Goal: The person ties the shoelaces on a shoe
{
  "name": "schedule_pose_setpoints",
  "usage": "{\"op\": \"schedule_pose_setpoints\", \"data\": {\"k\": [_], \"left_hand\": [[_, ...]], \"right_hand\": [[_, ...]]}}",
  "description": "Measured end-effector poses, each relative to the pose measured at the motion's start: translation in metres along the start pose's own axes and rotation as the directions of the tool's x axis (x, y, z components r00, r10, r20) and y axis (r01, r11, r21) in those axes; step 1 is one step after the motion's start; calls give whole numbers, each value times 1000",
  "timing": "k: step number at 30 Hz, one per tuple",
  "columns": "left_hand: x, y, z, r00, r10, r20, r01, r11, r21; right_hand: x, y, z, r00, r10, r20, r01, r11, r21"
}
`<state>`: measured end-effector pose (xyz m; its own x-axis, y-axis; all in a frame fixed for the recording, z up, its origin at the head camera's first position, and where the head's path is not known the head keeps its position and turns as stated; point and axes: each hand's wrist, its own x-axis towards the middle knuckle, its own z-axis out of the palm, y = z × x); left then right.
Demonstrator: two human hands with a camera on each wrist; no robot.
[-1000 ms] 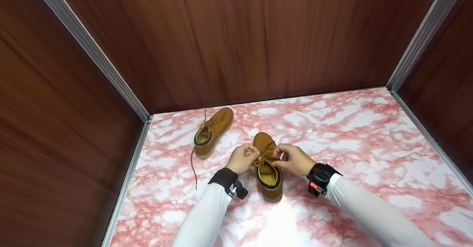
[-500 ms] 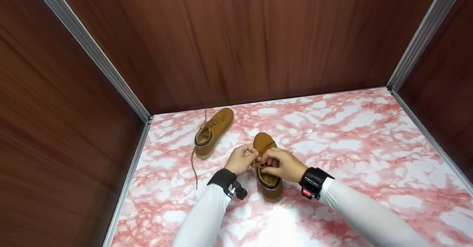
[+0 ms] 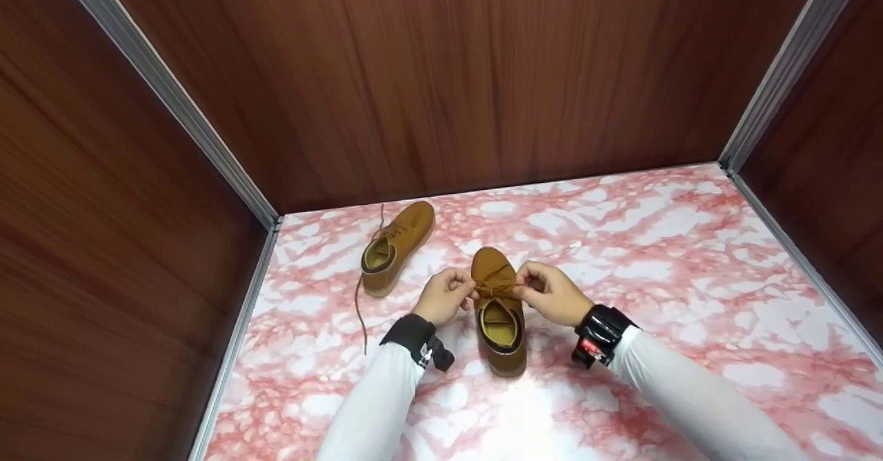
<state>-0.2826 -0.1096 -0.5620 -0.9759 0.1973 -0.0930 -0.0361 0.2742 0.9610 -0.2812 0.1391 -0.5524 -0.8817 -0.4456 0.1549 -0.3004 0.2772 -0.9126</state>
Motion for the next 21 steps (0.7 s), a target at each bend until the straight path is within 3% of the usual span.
{"op": "schedule_pose_setpoints", "data": {"k": [7,21], "left_hand": [[-1,-1,-6,1000,21,7,-22,998,64],[-10,-12,-23,1000,-27,16,25,990,139]], "right_hand": [[0,8,-13,1000,23,-9,-23,999,-25],[-4,33,-24,990,124,-72,-131,986,-106]]}}
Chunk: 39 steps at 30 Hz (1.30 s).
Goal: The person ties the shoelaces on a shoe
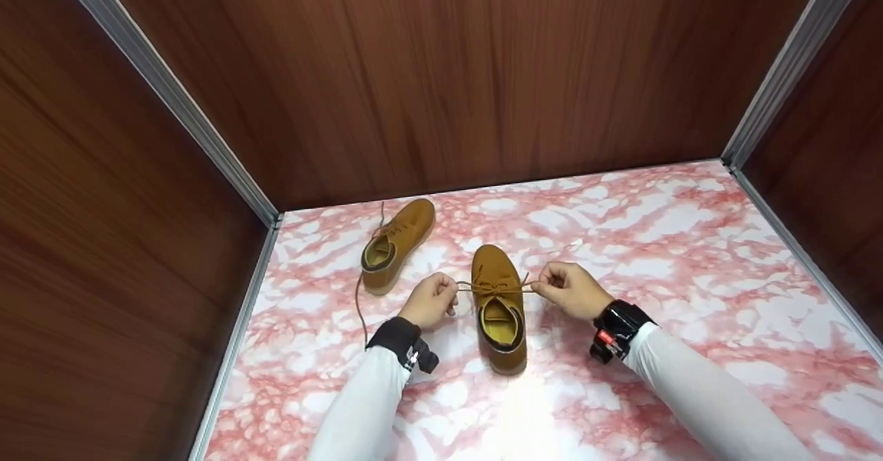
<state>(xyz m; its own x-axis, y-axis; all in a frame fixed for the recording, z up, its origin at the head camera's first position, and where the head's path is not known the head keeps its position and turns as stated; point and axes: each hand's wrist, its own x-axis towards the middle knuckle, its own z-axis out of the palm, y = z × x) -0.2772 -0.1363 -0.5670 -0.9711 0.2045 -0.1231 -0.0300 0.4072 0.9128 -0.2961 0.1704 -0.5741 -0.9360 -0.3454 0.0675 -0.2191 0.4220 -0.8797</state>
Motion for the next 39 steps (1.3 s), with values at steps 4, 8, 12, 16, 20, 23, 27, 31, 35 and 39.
{"op": "schedule_pose_setpoints", "data": {"k": [4,8,12,16,20,23,27,31,35,39], "left_hand": [[-1,-3,0,1000,-8,-21,8,1000,-21],[0,-3,4,998,8,-64,-11,999,-53],[5,1,10,994,25,-107,-38,992,-118],[10,6,15,991,47,-125,-67,984,-164],[13,11,16,990,79,-115,-94,987,-128],[13,14,13,990,102,-100,-107,993,-54],[14,17,7,980,180,-83,-166,975,148],[14,20,1,970,234,-68,-201,926,321],[14,20,-1,975,214,-54,-180,911,372],[13,20,-2,981,192,-18,-168,895,413]], "right_hand": [[-1,3,0,1000,8,8,-8,1000,-8],[0,1,0,1000,12,10,-12,1000,10],[2,-3,-1,1000,21,20,-22,999,46],[5,-6,-4,999,28,27,-29,999,26],[7,-11,-6,1000,2,31,0,997,-73],[7,-15,-8,999,-35,34,40,988,-150],[6,-19,-7,995,-94,19,96,968,-231],[6,-18,-5,989,-144,-27,129,940,-315],[6,-16,-3,982,-154,-107,94,897,-432],[6,-13,0,981,-138,-139,52,868,-493]]}}
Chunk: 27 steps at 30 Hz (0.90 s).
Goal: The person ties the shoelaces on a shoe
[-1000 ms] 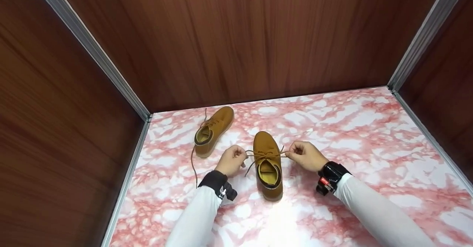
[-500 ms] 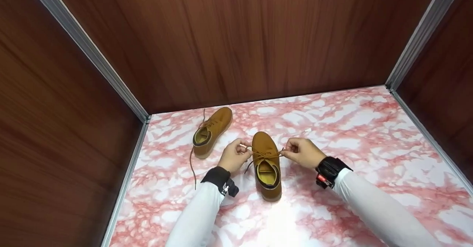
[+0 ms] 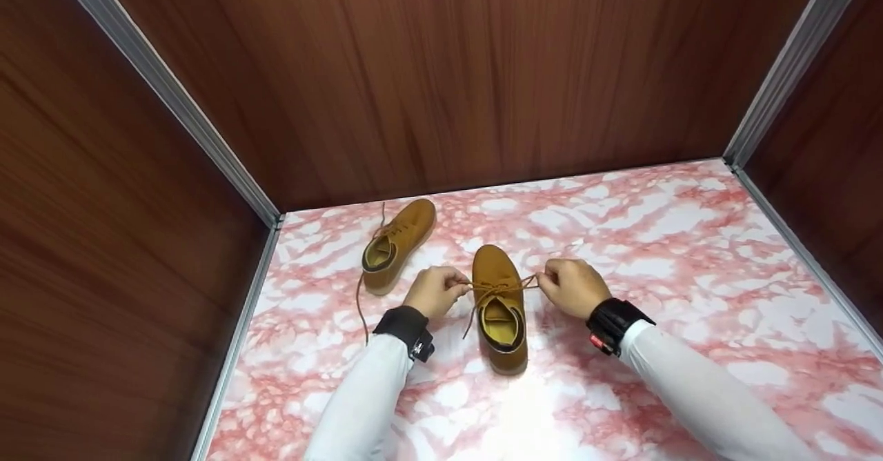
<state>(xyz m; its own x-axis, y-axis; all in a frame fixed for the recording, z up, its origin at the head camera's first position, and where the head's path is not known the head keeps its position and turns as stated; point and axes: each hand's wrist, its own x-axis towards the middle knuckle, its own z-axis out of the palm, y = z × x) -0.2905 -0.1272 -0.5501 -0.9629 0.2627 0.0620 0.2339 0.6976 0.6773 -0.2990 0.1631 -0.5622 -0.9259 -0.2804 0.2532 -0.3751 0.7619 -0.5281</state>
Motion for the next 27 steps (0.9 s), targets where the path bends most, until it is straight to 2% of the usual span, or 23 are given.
{"op": "schedule_pose_setpoints", "data": {"k": [7,10,16,20,27], "left_hand": [[1,5,-1,994,41,105,-55,990,132],[1,6,-1,990,55,133,-77,983,169],[0,8,-3,985,39,171,-82,964,253],[0,6,-4,976,23,217,-87,952,294],[-1,-2,-5,967,28,254,-109,944,311]], "right_hand": [[-1,-2,-7,991,-7,134,7,1000,0],[0,-1,-10,987,-31,160,33,999,-11],[1,0,-11,987,-51,153,59,997,-51],[0,1,-9,990,-49,132,59,995,-76],[-1,5,-3,997,-39,64,44,995,-87]]}}
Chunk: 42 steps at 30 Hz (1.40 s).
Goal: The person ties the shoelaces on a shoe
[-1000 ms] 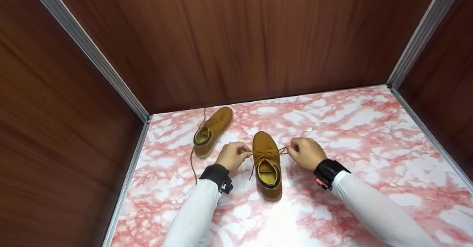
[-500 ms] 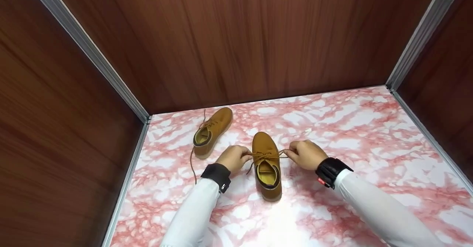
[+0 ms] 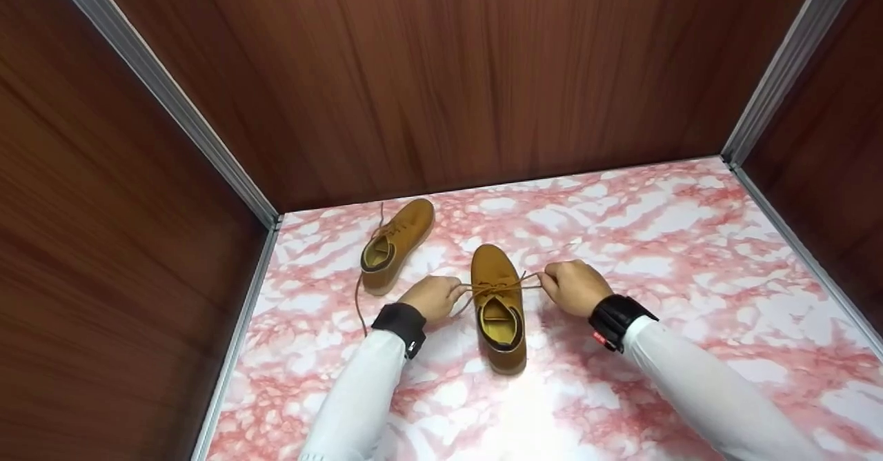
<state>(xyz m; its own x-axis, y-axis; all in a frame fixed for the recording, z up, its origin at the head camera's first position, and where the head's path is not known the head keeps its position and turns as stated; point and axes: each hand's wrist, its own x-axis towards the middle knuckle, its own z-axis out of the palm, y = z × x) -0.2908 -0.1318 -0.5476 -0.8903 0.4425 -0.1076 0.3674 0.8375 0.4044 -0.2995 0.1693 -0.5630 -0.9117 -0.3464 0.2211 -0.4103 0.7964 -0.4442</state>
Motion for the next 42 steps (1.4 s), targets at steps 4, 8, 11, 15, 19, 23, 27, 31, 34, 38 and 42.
{"op": "schedule_pose_setpoints", "data": {"k": [4,8,11,15,19,23,27,31,34,38,42], "left_hand": [[0,-4,0,1000,-4,5,3,1000,8],[-1,-7,0,1000,-4,-4,4,1000,0],[-1,-11,1,1000,-3,-7,3,1000,-24],[-2,-15,2,1000,14,-14,-14,999,-45],[-4,-18,5,1000,7,-10,-8,998,-55],[-7,-22,9,1000,5,-18,-7,998,-66],[-8,-26,15,999,10,-41,-14,995,-99],[-10,-29,23,999,-14,-33,7,981,-192],[-10,-33,32,1000,-25,9,26,955,-295],[-10,-38,43,996,-47,81,77,901,-427],[-12,-40,47,990,-73,120,122,865,-486]], "right_hand": [[0,1,2,1000,31,-3,-31,1000,3],[-2,4,6,998,59,-9,-60,998,-10],[-3,6,9,998,67,-13,-67,998,-18],[-4,10,9,997,68,-26,-69,998,-5],[-5,13,8,997,75,-35,-74,997,25],[-5,14,11,996,84,-25,-83,995,46],[-5,15,15,996,86,-28,-84,994,65],[-5,17,20,996,86,-36,-82,993,88],[-7,20,23,993,116,-3,-114,984,136],[-11,24,29,980,182,80,-195,959,204],[-13,27,33,966,222,133,-248,938,242]]}}
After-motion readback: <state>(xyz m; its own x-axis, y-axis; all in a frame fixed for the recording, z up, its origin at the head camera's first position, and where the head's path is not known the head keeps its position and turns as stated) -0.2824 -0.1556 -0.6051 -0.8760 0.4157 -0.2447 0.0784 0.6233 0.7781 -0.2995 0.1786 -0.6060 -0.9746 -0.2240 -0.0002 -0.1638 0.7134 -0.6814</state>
